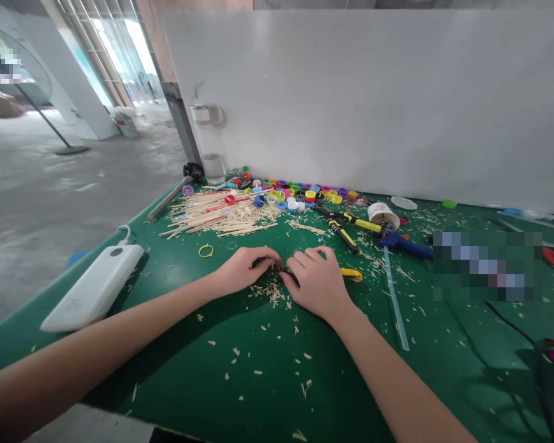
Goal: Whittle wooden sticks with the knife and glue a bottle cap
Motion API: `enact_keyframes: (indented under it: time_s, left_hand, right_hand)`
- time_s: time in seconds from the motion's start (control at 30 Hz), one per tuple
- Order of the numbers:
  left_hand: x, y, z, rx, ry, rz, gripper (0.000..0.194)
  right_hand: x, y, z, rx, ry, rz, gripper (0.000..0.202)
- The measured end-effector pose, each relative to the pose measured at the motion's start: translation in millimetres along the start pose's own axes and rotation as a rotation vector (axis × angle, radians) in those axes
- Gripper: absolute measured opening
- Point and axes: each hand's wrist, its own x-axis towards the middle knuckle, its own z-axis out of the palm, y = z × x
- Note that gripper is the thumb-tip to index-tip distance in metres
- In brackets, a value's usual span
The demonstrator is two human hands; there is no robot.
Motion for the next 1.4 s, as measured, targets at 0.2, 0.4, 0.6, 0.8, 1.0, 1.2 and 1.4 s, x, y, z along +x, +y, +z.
enact_keyframes:
  time_s: [0.2,0.4,0.6,0.8,1.0,1.2,1.4]
  left_hand:
    - [0.6,2.0,-0.8,0.012,0.022,-0.043,0.027]
    - [0.8,2.2,-0.5,0.026,0.038,-0.064,0.025]
    - [1.9,0.9,-0.9,0.047,0.054,-0.088,0.022]
    - [2.1,3.1,-0.9,0.040,0.076,-0.116,0.018]
    - [2.3,5.7,0.2,0.028,0.071,-0.097,0.016]
    - [0.9,3.3,1.1,0.045,0.115,-0.121,0.014]
    - [0.5,1.7,0.4,0.032,0.112,-0.154,0.017]
  right_hand:
    - [-0.6,0.8,0.1,-0.022,0.022,0.027,0.026]
    - [-0.9,1.8,1.2,0.002,-0.001,0.019,0.025]
    - [-2.2,0.5,1.6,-0.014,0.010,0.013,0.024]
    - [-1.4,0.6,3.5,-0.028,-0.023,-0.001,0.024]
    - [5.5,5.3,5.5,0.042,-0.110,-0.021,0.023]
    - [4.4,5.4,0.9,0.060,-0.127,-0.021,0.024]
    - [-4.5,7.2,-5.0,0.066,-0.094,-0.003,0.026]
